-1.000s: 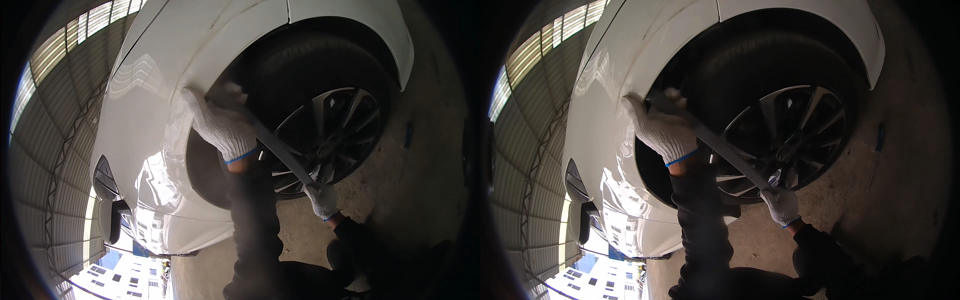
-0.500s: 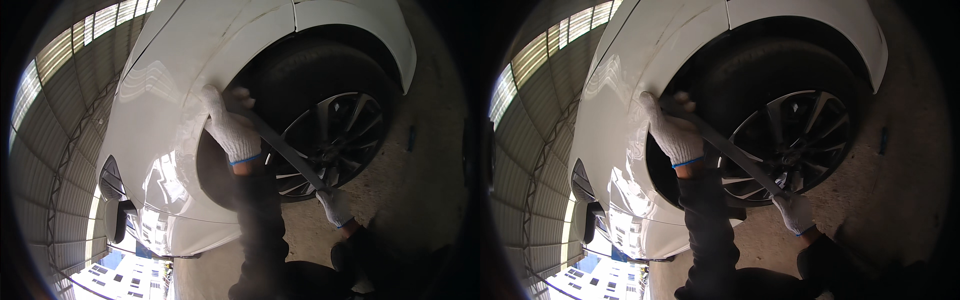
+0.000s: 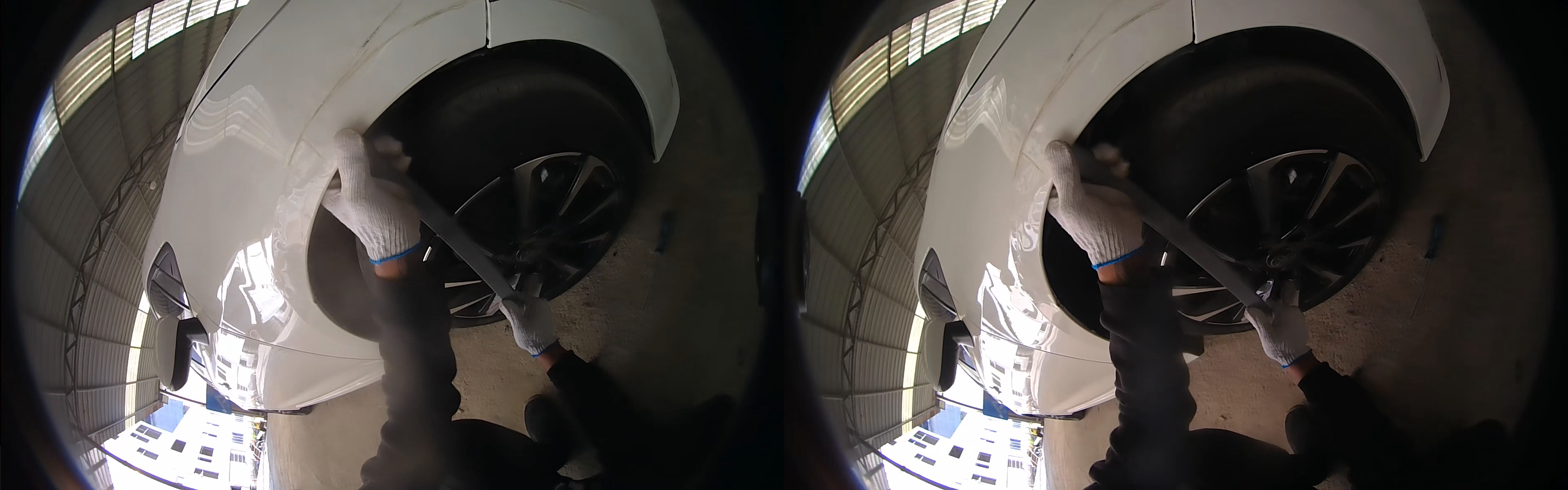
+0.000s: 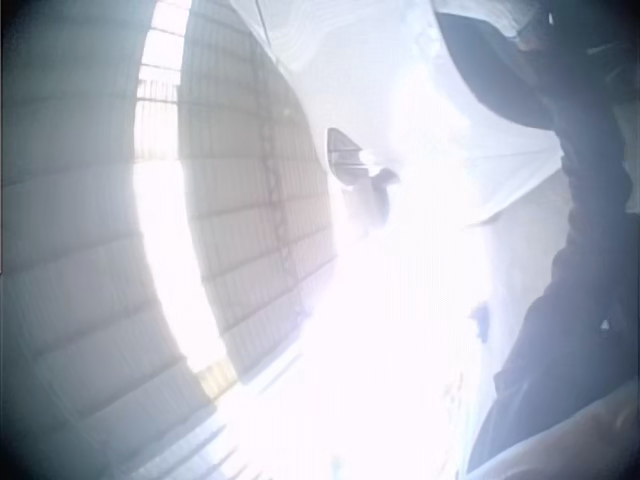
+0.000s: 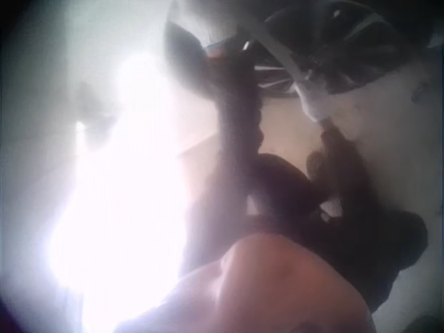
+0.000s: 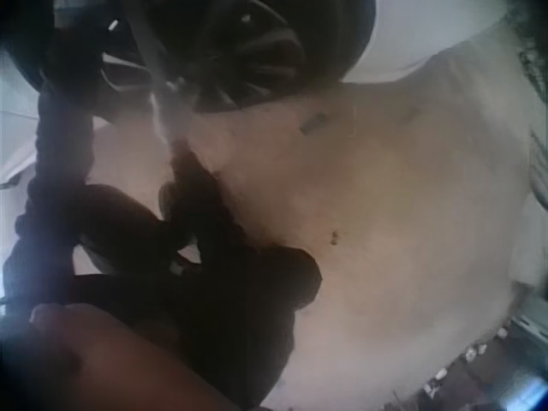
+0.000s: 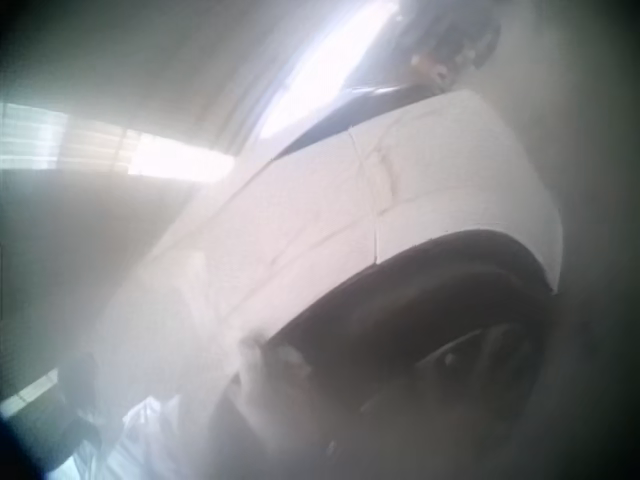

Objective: The person uses a hammer to tap and adjust the front bumper of a white car near the wheel arch, then aligns and presses the bumper into place along the front edge. The person repeatedly checks fitment and taps the panel to seat it.

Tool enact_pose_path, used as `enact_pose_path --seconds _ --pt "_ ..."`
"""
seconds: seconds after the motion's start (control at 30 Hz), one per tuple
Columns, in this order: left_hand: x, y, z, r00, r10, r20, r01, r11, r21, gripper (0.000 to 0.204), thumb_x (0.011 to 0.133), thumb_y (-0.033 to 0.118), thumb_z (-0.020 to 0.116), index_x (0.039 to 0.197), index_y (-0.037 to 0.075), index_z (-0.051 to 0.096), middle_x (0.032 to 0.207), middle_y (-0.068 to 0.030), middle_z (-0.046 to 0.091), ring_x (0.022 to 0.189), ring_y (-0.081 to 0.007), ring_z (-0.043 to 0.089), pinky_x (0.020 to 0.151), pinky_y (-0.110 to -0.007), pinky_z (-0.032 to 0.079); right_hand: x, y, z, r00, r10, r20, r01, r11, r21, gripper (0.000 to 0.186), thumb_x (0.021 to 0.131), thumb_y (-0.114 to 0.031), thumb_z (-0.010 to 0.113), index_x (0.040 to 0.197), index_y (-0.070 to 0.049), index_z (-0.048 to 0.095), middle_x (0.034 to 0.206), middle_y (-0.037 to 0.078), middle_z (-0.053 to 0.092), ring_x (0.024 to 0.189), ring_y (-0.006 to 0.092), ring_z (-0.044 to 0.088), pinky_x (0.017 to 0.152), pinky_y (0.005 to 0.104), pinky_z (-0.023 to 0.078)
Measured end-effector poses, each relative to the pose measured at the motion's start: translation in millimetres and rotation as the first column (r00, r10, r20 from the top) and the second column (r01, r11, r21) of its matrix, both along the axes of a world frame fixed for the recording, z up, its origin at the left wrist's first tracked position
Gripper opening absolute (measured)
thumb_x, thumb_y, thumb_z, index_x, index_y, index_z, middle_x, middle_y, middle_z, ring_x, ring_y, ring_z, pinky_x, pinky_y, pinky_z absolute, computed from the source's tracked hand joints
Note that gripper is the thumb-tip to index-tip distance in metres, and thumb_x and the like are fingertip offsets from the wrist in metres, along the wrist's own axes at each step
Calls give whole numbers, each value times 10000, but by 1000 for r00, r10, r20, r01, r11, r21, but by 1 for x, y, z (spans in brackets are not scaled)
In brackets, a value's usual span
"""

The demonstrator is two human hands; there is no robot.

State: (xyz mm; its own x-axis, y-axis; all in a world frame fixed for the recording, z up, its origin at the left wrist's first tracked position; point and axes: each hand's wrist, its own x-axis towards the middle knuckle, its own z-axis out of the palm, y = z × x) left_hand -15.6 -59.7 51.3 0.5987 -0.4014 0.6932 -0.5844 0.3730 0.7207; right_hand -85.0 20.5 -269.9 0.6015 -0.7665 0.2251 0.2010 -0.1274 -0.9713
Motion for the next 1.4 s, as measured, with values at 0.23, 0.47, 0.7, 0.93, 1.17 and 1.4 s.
enact_pose_path --seconds 0.23,0.47,0.7,0.93,1.17,1.4 --pt "2 -1 -1 999 -35 18 35 999 7 346 942 278 709 1078 -30 633 771 -113 681 712 -191 671 621 -300 535 -19 20 21 998 51 41 -60 955 291 373 924 -396 708 958 -26 728 725 123 697 622 245 655 577 366 483" --pt "-10 -11 0 998 -67 10 67 995 -72 276 903 226 716 1012 -18 648 748 -122 670 664 -203 637 590 -320 520 -30 20 36 996 -7 87 -25 931 363 340 927 -359 711 952 -21 740 715 93 704 613 207 650 579 330 478" --pt "-5 -4 0 995 -90 31 92 993 -76 368 891 303 748 1055 -6 634 739 -103 656 683 -201 636 588 -325 518 -9 7 26 999 46 25 -50 975 215 387 926 -392 709 912 -6 733 731 104 715 639 215 679 589 327 497" --pt "10 4 -3 993 -77 85 82 995 -54 365 913 330 730 1046 3 641 746 -97 658 668 -194 649 574 -313 523 2 14 32 986 -12 165 -26 974 224 417 938 -408 698 863 2 721 694 108 697 616 215 663 575 328 478" --pt "-2 -10 -5 997 -28 75 26 999 26 310 957 272 676 1034 -25 631 707 -108 666 613 -180 659 545 -282 534 -19 30 17 985 1 171 -77 893 443 414 940 -411 694 865 -5 721 614 111 634 538 170 571 546 361 425" --pt "3 2 -4 996 -2 85 2 1000 2 273 954 238 671 1015 -25 627 701 -118 663 617 -188 666 534 -296 536 -15 18 19 984 174 43 -178 937 301 384 945 -388 690 879 -12 723 683 126 669 587 222 610 558 379 430"
